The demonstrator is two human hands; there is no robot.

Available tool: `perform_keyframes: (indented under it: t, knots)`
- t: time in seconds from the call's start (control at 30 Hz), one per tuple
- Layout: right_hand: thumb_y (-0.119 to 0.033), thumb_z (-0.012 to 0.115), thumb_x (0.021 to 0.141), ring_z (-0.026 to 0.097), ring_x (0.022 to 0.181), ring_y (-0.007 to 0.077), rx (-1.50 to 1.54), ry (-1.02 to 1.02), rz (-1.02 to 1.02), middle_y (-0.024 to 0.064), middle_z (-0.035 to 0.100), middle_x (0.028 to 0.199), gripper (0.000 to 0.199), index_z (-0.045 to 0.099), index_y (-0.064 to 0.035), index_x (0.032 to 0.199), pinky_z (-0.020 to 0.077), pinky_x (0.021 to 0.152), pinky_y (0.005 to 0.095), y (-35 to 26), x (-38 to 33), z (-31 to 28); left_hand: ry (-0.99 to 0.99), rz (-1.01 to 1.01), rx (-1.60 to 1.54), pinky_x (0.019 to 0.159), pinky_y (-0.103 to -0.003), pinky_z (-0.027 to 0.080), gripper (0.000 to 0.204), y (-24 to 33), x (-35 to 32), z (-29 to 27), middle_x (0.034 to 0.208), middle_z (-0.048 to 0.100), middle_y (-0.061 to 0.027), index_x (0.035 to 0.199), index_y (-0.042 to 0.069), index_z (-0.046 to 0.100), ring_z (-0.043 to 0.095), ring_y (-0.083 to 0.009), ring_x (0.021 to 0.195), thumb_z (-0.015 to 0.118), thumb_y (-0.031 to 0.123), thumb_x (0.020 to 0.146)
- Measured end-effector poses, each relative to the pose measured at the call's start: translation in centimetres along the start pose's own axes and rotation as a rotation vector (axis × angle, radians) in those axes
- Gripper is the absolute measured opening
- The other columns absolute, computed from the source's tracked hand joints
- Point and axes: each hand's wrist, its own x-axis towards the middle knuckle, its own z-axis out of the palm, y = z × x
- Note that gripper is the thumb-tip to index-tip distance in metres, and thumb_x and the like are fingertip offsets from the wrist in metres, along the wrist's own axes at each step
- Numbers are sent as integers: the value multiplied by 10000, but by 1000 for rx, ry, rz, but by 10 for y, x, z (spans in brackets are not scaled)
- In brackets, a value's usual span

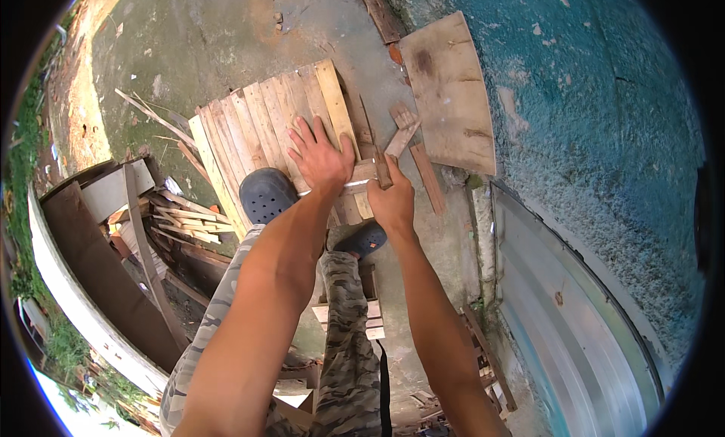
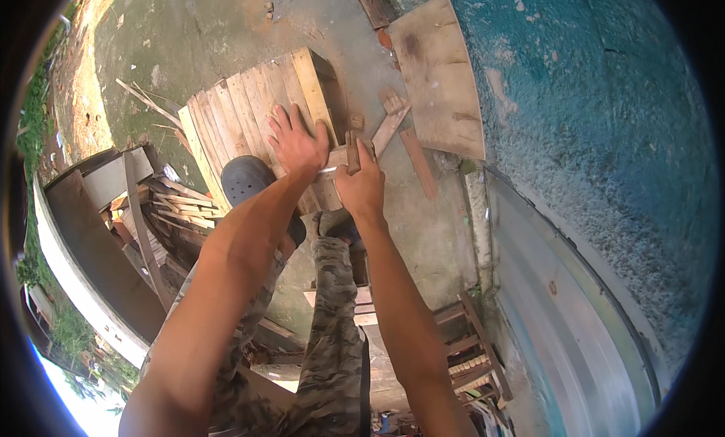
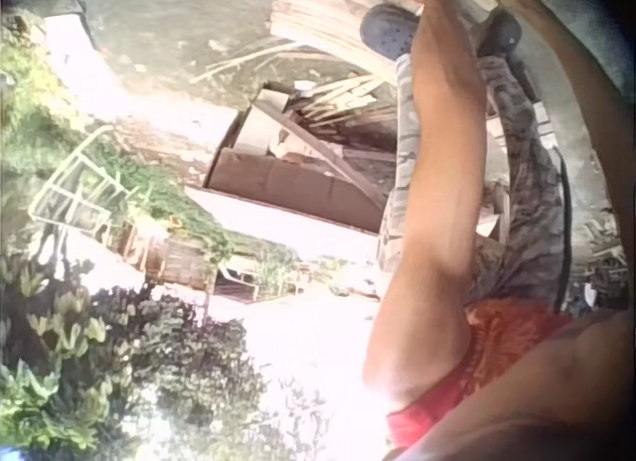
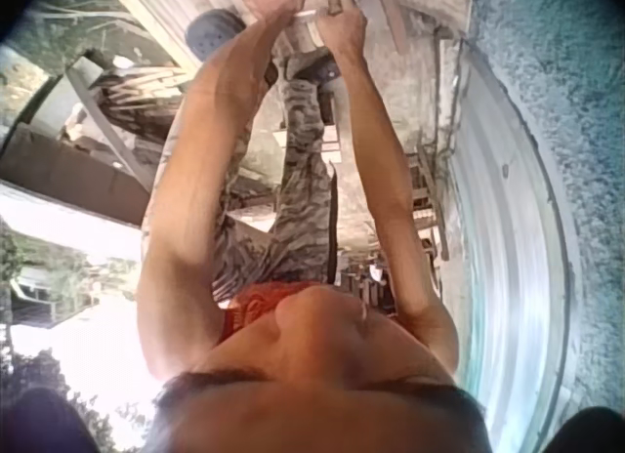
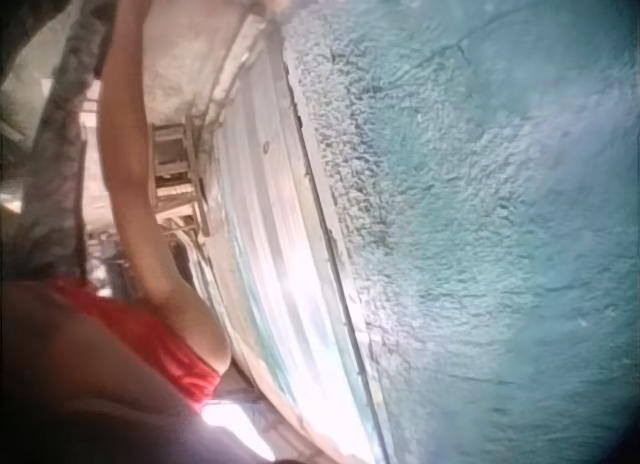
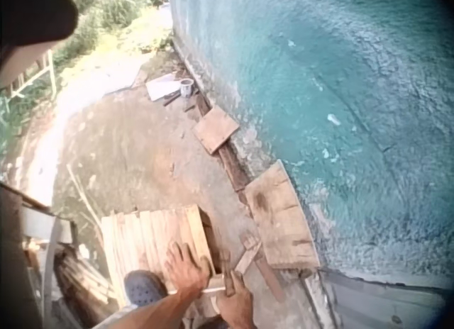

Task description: The person uses a hand saw to cut a small wooden plank on a wooden workbench. They then use a hammer to drive nails into the cut piece, securing it to another plank. The person handles the wood and tools directly throughout the process.

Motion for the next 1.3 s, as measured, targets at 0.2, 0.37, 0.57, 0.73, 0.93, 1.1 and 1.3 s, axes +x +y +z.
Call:
perform_keyframes:
  t: [0.2,0.37,0.57,0.73,0.93,1.1,1.3]
  knots:
    - [-4,601,836,765,879,299,103,-18,31,268,722,1135,676,469,6,1499,578,769,350,48,-195,-55,-25,9,35,1225,-624,144,767,-1,-5,1,1670,214,-238,1554,55,377,166,-499,1529,535,464,926]
    - [12,589,832,766,818,251,25,23,70,238,744,1083,638,516,8,1466,573,715,325,35,-130,-41,-4,17,49,1228,-613,145,769,1,3,6,1673,215,-229,1560,61,371,177,-487,1531,524,476,931]
    - [-64,600,867,661,763,176,-36,159,-181,181,702,870,593,538,-15,1455,517,701,302,80,-6,31,-17,5,57,1231,-603,148,759,3,0,4,1672,224,-226,1558,68,380,183,-486,1530,516,469,929]
    - [-19,595,820,775,800,235,76,-79,20,202,709,1261,713,432,54,1510,563,698,270,67,-229,-69,15,30,26,1232,-605,142,770,1,0,4,1670,226,-231,1563,65,373,182,-488,1530,520,463,920]
    - [-44,579,825,747,789,202,89,-20,85,262,728,1057,637,523,13,1457,573,685,318,57,-96,-27,-34,5,64,1235,-605,141,761,2,5,6,1669,222,-238,1559,64,378,176,-491,1531,524,452,920]
    - [-34,579,862,569,620,112,119,111,-90,128,663,776,626,517,-35,1485,490,602,273,101,-62,22,-29,-6,63,1239,-600,137,758,2,3,4,1676,222,-218,1560,77,382,175,-480,1536,524,442,911]
    - [-7,592,809,739,691,197,65,-50,74,187,746,1151,709,467,12,1506,573,655,298,66,-263,-77,4,3,51,1246,-579,162,754,-1,2,8,1675,232,-209,1565,86,378,184,-462,1539,526,439,915]
